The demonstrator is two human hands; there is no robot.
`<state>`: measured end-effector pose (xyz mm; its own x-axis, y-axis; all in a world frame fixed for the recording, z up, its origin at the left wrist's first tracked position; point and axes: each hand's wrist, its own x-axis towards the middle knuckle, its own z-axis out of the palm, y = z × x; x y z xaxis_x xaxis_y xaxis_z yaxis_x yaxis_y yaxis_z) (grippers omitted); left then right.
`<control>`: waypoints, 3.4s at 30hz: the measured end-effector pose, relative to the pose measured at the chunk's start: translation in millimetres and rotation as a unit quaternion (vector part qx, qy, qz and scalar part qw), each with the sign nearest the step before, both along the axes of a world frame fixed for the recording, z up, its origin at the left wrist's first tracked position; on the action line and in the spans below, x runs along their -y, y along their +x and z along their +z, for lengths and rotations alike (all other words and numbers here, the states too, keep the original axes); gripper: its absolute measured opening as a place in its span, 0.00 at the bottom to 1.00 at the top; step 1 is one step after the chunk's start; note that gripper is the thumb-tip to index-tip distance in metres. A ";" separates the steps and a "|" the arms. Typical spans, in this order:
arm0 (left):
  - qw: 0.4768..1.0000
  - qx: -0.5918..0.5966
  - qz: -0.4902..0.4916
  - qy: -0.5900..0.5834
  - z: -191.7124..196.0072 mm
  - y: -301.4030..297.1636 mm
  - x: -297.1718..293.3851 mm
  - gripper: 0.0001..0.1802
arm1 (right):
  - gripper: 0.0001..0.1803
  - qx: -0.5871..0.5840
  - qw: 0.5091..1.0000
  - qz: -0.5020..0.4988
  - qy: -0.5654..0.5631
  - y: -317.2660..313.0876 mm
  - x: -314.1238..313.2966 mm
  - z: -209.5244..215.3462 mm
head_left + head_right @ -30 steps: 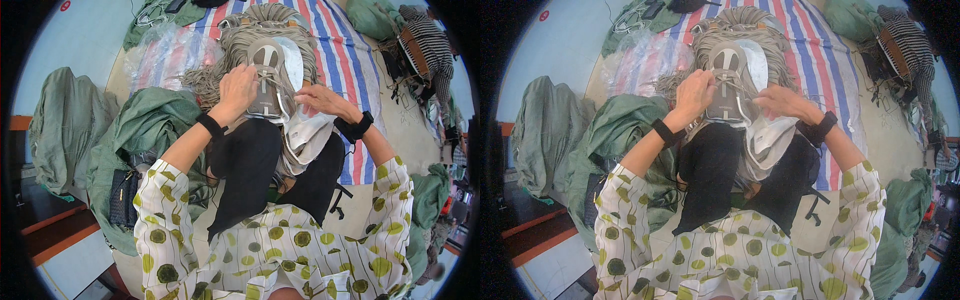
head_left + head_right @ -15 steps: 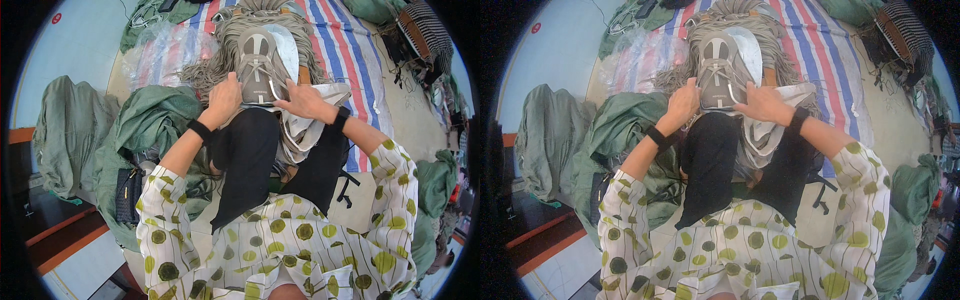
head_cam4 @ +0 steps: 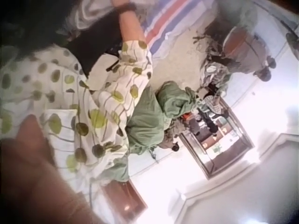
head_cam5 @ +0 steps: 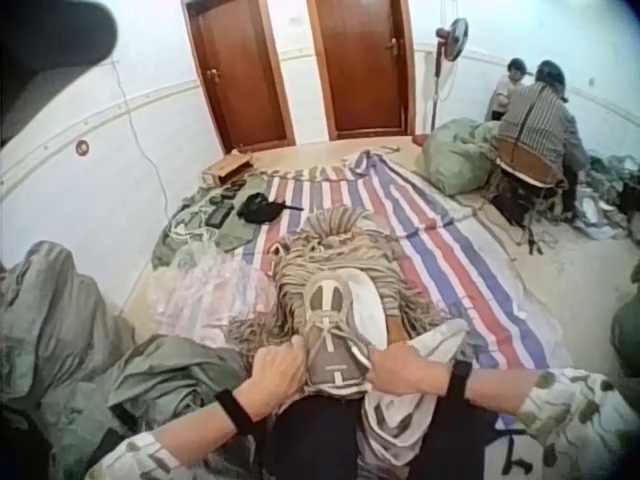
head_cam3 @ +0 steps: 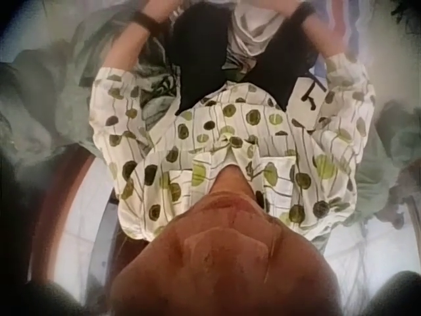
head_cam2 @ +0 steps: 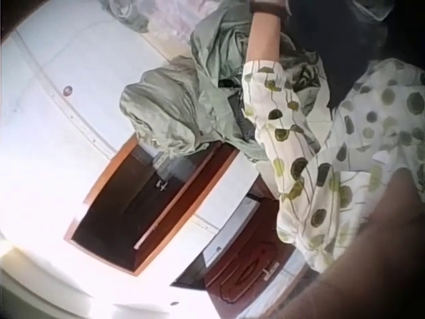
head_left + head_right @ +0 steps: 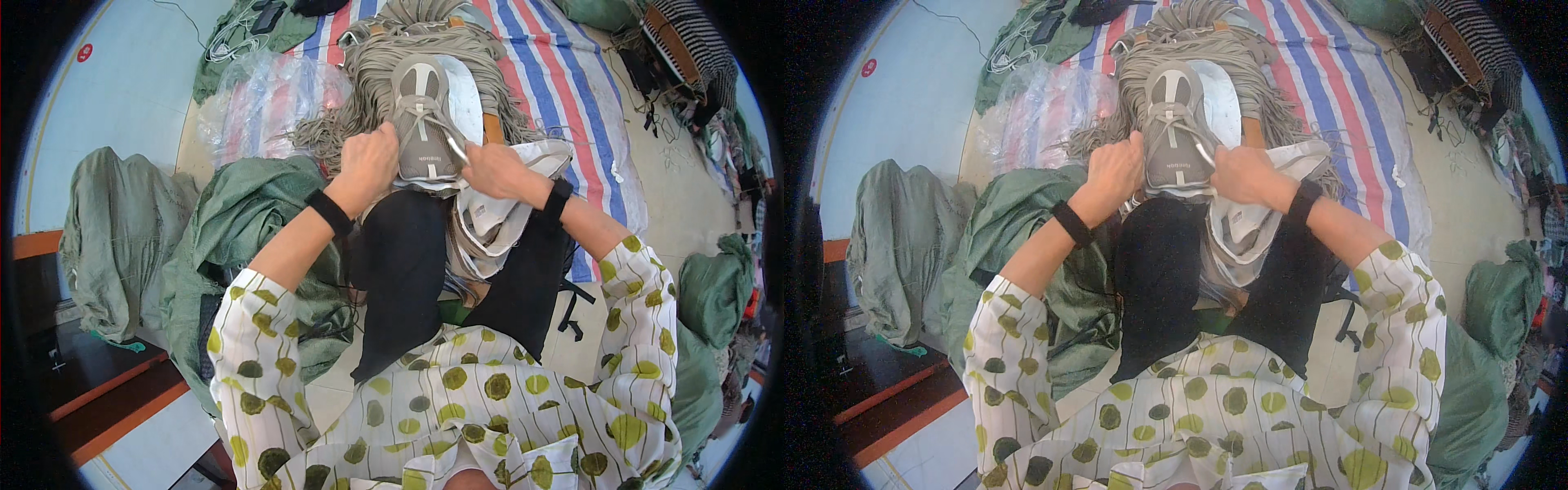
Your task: The person is lacing a pair of white and grey sneakers while sitting on the floor surrounded by bags of materials.
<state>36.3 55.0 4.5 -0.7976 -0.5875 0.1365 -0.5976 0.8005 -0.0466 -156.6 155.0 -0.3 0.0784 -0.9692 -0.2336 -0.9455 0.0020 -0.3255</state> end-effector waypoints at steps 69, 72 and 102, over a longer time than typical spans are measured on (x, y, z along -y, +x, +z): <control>0.692 -0.281 0.141 0.650 14.4 -36.0 -18.3 0.09 | 0.07 0.047 0.990 0.057 -0.117 -25.0 83.2 15.9; 0.665 -0.319 0.126 0.663 7.6 -40.3 -16.7 0.11 | 0.06 0.019 0.990 0.078 -0.117 -22.8 84.6 16.6; 0.940 -0.276 0.130 0.156 -6.8 1.9 27.4 0.09 | 0.13 0.256 0.956 -0.123 -0.078 -5.1 99.8 6.0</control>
<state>38.2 27.6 -2.3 -0.4800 -0.8329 0.2756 -0.6393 0.5472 0.5403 -161.8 55.2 5.8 -0.0914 -0.9929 -0.0763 -0.6392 0.1173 -0.7600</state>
